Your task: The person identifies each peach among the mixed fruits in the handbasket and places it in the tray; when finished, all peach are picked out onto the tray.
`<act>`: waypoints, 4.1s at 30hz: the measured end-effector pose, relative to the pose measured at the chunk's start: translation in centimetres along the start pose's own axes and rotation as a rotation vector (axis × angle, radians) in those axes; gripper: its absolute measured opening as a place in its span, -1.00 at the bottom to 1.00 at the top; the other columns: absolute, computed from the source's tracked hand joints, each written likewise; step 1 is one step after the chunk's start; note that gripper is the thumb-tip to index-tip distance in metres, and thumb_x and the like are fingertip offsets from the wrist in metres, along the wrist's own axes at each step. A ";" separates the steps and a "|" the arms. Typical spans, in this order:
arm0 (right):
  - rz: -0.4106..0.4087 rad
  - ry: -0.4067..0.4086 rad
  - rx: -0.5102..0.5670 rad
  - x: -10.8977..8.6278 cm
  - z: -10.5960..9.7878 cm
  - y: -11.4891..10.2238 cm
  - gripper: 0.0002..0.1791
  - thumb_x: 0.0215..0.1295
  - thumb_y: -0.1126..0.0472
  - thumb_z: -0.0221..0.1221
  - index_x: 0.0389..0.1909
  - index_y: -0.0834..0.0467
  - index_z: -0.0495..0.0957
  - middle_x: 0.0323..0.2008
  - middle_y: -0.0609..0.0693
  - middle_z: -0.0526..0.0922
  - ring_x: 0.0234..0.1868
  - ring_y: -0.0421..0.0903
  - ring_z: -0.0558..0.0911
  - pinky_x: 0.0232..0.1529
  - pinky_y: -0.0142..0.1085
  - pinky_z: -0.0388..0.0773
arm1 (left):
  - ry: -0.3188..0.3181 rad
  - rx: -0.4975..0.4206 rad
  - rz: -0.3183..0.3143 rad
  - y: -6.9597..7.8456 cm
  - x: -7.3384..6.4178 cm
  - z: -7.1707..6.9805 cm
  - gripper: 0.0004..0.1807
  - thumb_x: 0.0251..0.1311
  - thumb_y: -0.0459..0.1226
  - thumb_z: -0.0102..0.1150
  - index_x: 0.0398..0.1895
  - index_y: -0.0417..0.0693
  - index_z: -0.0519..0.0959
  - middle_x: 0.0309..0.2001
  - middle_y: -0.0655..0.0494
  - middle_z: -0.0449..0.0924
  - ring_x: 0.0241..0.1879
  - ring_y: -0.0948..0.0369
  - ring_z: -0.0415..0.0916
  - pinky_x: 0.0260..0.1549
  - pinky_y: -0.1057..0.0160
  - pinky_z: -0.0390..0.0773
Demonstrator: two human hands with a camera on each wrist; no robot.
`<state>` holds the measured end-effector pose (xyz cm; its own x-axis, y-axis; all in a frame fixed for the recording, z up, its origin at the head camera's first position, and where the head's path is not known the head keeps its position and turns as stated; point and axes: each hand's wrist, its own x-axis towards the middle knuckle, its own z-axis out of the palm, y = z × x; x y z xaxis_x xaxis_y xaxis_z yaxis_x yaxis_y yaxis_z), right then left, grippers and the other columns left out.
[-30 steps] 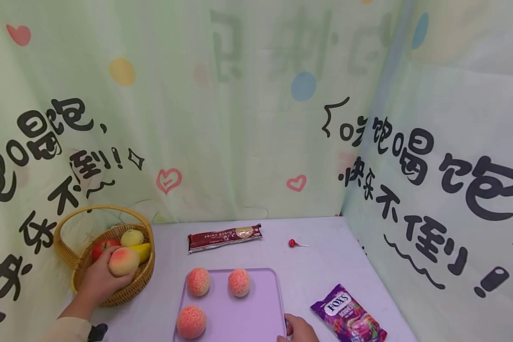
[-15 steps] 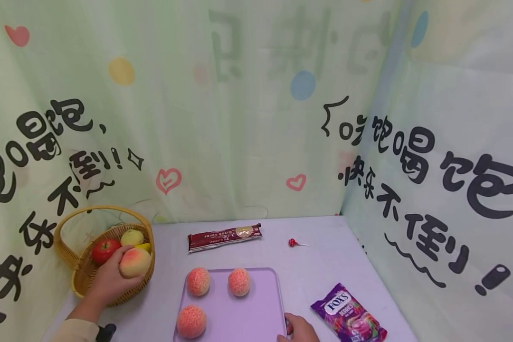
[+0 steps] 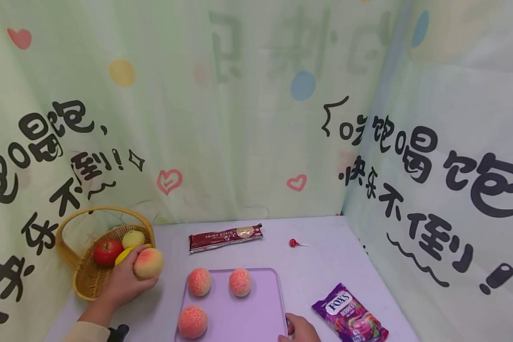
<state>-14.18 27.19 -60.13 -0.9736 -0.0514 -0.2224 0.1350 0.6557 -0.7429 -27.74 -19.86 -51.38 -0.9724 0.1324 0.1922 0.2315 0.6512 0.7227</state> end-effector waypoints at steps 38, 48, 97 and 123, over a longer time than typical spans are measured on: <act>-0.038 0.013 -0.022 0.2 0.2 0.7 -0.42 0.11 0.20 0.40 0.09 0.44 0.55 -0.48 -0.09 0.48 -0.50 -0.15 0.47 -0.51 -0.38 0.41 | -0.177 -0.097 0.223 6.0 -2.6 5.3 -0.05 -0.23 -0.06 0.72 0.33 0.16 0.43 0.31 0.16 0.47 0.29 0.13 0.47 0.32 -0.09 0.49; -0.050 0.011 -0.028 0.2 0.1 0.8 -0.43 0.10 0.19 0.40 0.08 0.44 0.55 -0.48 -0.10 0.49 -0.51 -0.17 0.48 -0.52 -0.38 0.41 | -0.168 -0.113 0.263 6.7 -2.9 7.2 -0.07 -0.24 -0.16 0.74 0.32 0.21 0.46 0.27 0.29 0.47 0.22 0.24 0.49 0.25 0.00 0.57; -0.034 0.010 -0.023 0.2 0.2 0.7 -0.39 0.12 0.15 0.41 0.11 0.45 0.54 -0.42 -0.09 0.47 -0.49 -0.18 0.45 -0.49 -0.39 0.41 | -0.354 -0.042 0.447 8.4 -4.7 13.5 -0.19 -0.14 -0.16 0.63 0.28 0.20 0.49 0.16 0.39 0.52 0.15 0.32 0.45 0.19 0.18 0.57; -0.030 0.028 -0.030 0.0 0.1 0.6 -0.36 0.11 0.15 0.41 0.12 0.47 0.53 -0.41 -0.11 0.48 -0.49 -0.21 0.44 -0.48 -0.41 0.41 | -0.554 0.024 0.373 10.4 -5.3 17.2 -0.14 -0.17 -0.11 0.66 0.31 0.18 0.48 0.17 0.50 0.45 -0.01 0.49 0.41 0.12 0.34 0.56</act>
<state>-14.12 27.52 -60.61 -0.9819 -0.0504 -0.1824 0.1007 0.6768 -0.7293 -20.64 -0.92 -56.28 -0.7003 0.7119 0.0523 0.5607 0.5032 0.6576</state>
